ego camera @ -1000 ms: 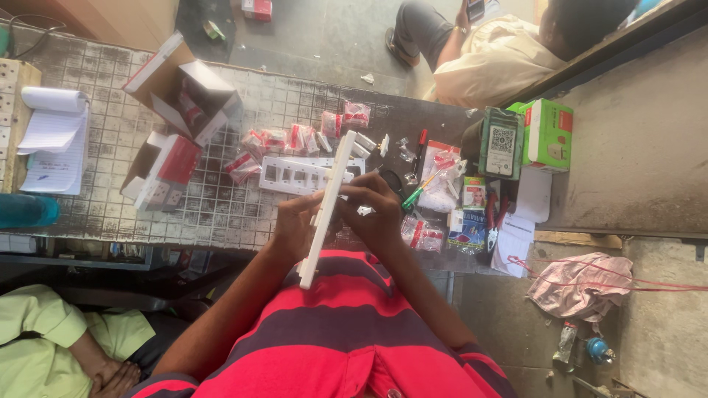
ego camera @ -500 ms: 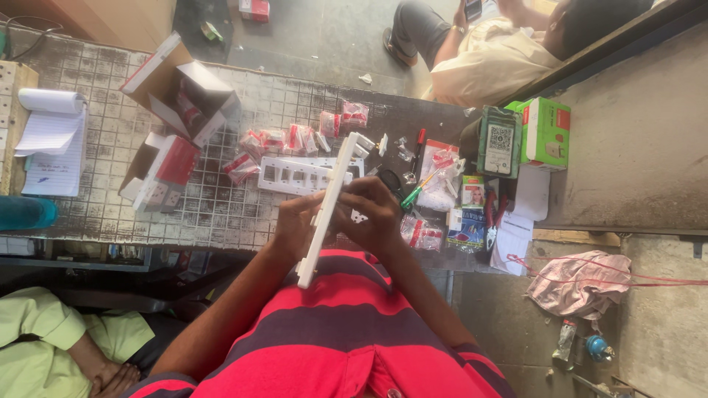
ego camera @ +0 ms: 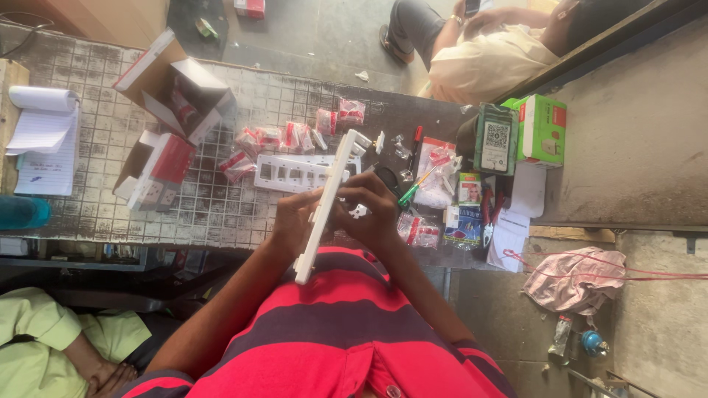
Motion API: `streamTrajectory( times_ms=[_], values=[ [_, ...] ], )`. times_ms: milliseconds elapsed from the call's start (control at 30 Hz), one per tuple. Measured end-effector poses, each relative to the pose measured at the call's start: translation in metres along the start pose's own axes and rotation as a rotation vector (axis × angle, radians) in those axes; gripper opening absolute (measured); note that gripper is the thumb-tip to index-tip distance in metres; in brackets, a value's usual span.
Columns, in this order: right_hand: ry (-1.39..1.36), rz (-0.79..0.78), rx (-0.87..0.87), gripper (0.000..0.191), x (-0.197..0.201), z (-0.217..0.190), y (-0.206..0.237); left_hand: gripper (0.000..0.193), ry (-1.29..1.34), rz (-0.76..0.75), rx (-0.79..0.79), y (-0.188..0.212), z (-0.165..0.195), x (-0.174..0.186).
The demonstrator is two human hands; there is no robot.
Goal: The person assembles a white plastic electrical socket panel by inserting multiple small socket modules into the panel's slots. They handle the modules one at a time, aligning and pressing them into place, then inspect the assembled panel.
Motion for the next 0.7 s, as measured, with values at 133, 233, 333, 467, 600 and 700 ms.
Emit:
streamTrajectory(
  times_ms=[133,233,333,467,600,700],
  values=[
    [0.066,0.041,-0.079,0.017,-0.002,0.003,-0.002,0.044,-0.012,0.058,0.007,-0.003,-0.005,0.01],
    [0.059,0.069,-0.115,0.016,-0.004,0.0,0.002,0.04,0.098,-0.031,0.012,-0.007,-0.009,0.016],
    [-0.008,0.045,-0.097,0.018,-0.003,-0.002,0.004,0.037,0.17,-0.112,0.018,-0.008,-0.013,0.021],
    [0.021,0.025,-0.101,0.015,-0.002,0.001,0.005,0.037,0.101,-0.031,0.019,-0.005,-0.014,0.026],
    [-0.142,0.021,-0.237,0.017,-0.006,0.01,0.009,0.04,0.15,-0.108,0.03,-0.002,-0.009,0.014],
    [-0.486,-0.013,-0.475,0.028,-0.014,0.02,0.011,0.042,0.103,-0.105,0.039,-0.003,-0.003,0.0]
  ],
)
Point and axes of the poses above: each hand's wrist, its own y-axis away from the middle knuckle, its own x-axis out of the back of the hand, z = x × y, the point moved 3 cm from there along -y, towards the middle knuckle, and after that the axes turned 15 degrees about -x, right-handed, at the moved point
